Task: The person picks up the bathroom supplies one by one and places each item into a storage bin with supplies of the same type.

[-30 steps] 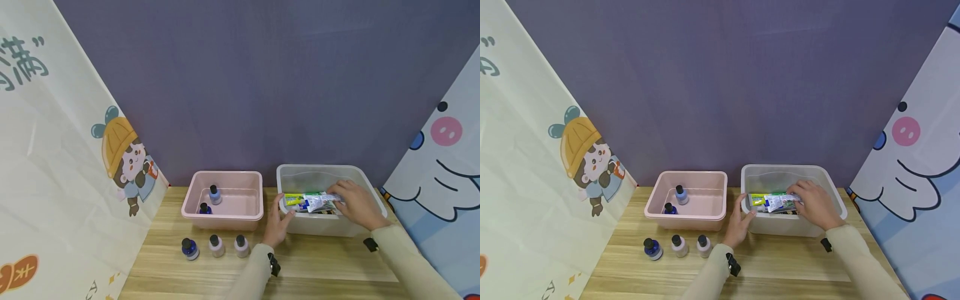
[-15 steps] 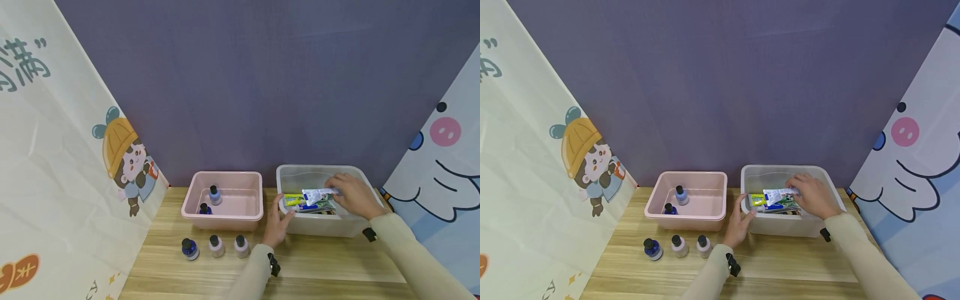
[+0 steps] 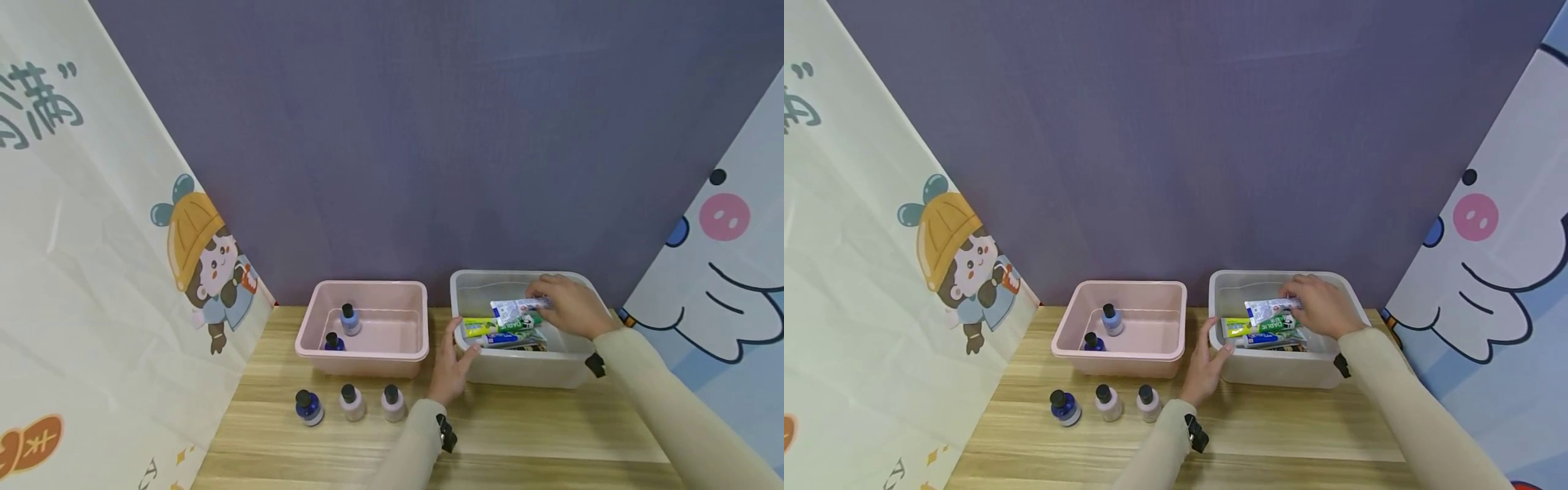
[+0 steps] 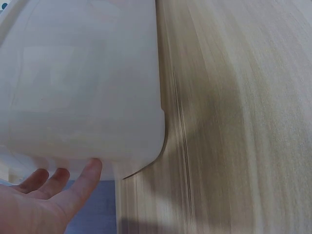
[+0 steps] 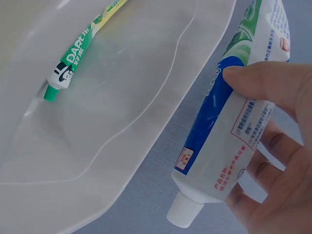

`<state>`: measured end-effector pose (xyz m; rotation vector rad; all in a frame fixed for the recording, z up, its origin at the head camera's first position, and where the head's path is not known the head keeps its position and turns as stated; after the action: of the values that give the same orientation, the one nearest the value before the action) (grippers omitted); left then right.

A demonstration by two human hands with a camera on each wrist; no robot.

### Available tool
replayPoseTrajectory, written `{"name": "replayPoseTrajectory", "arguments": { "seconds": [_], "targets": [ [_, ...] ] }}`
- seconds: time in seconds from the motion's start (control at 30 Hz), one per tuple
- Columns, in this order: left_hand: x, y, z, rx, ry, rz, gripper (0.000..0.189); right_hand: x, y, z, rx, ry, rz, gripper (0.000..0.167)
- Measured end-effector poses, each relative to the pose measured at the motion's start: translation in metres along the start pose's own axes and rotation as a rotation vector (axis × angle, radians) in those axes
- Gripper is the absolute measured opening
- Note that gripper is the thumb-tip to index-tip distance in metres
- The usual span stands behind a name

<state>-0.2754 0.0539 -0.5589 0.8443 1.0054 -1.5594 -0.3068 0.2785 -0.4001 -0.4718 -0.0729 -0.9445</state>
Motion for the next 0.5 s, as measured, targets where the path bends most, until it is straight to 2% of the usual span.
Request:
{"name": "replayPoseTrajectory", "arguments": {
  "seconds": [0.23,0.5],
  "targets": [
    [0.001,0.0,0.0,-0.01,-0.008,-0.004,0.063,-0.009,-0.009,-0.006,0.023,-0.019,-0.035,0.026],
    [0.004,0.0,-0.001,-0.005,0.005,-0.008,0.063,-0.012,-0.019,-0.01,0.092,-0.025,-0.099,0.024]
  ]
}}
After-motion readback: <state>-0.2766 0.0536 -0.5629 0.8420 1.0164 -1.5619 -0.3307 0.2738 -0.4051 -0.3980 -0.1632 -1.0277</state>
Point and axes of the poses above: each hand's wrist, its own y-axis away from the middle knuckle, its own z-axis out of the back of the hand, x = y × z, the point moved 6 cm from there along -y, towards the middle knuckle, and after that the axes turned 9 degrees about -y, right-handed, at the moved point
